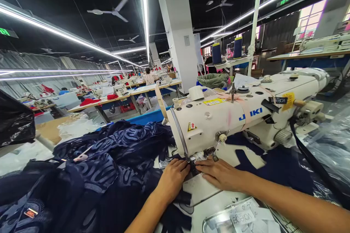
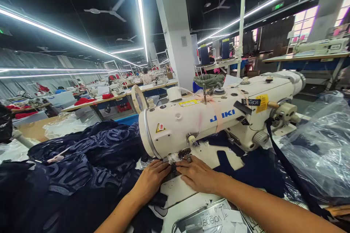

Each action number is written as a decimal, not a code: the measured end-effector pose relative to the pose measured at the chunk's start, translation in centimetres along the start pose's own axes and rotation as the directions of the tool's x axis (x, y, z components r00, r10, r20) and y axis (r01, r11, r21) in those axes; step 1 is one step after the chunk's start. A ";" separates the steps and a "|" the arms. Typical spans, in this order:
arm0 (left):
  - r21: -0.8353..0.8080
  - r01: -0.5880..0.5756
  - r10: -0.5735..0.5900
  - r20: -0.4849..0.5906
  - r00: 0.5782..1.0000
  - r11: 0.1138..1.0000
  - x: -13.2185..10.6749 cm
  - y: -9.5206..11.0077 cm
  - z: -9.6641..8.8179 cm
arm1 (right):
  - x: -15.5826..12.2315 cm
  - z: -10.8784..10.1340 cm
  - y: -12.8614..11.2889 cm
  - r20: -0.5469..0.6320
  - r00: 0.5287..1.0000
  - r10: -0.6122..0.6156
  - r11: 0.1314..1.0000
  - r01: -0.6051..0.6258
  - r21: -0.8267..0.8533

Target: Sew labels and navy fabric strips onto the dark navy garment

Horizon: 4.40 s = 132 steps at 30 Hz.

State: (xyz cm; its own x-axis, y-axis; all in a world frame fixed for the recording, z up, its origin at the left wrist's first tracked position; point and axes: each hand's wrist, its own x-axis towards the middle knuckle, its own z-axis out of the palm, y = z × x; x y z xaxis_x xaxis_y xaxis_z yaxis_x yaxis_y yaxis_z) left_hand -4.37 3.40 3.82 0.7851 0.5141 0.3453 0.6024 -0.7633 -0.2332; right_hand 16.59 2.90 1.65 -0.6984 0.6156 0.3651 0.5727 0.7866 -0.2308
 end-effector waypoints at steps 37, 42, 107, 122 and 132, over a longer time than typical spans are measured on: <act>0.256 0.441 -0.450 -0.026 0.893 0.860 -2.5 -0.9 -4.1 | 0.3 0.4 -0.6 -0.269 0.947 -0.177 0.821 -0.009 -0.571; 0.196 0.487 -0.489 -0.043 0.871 0.851 -5.6 0.7 -6.9 | 0.5 0.8 -0.5 -0.219 0.959 -0.178 0.819 0.021 -0.574; -0.248 0.383 -0.419 -0.114 0.901 0.890 -2.0 5.2 -0.8 | -9.2 -5.8 -3.1 -0.021 0.998 -0.056 0.992 0.053 -0.111; -0.086 0.435 -0.436 0.007 0.900 0.896 -0.3 6.3 -2.4 | -7.4 -5.8 -2.8 0.019 0.852 0.523 0.587 -0.376 0.716; -0.841 0.521 -0.794 0.218 0.567 0.142 -1.4 4.9 -2.3 | -5.3 -4.5 -3.8 0.143 0.868 0.476 0.378 -0.349 0.857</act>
State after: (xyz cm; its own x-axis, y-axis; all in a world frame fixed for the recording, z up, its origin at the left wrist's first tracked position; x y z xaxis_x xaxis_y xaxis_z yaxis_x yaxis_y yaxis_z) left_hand -2.87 -1.96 4.30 -0.0022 0.9830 0.1834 0.3740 -0.1692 0.9119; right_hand 20.05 -3.60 4.67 -0.3947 0.9155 0.0776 0.0927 0.1237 -0.9880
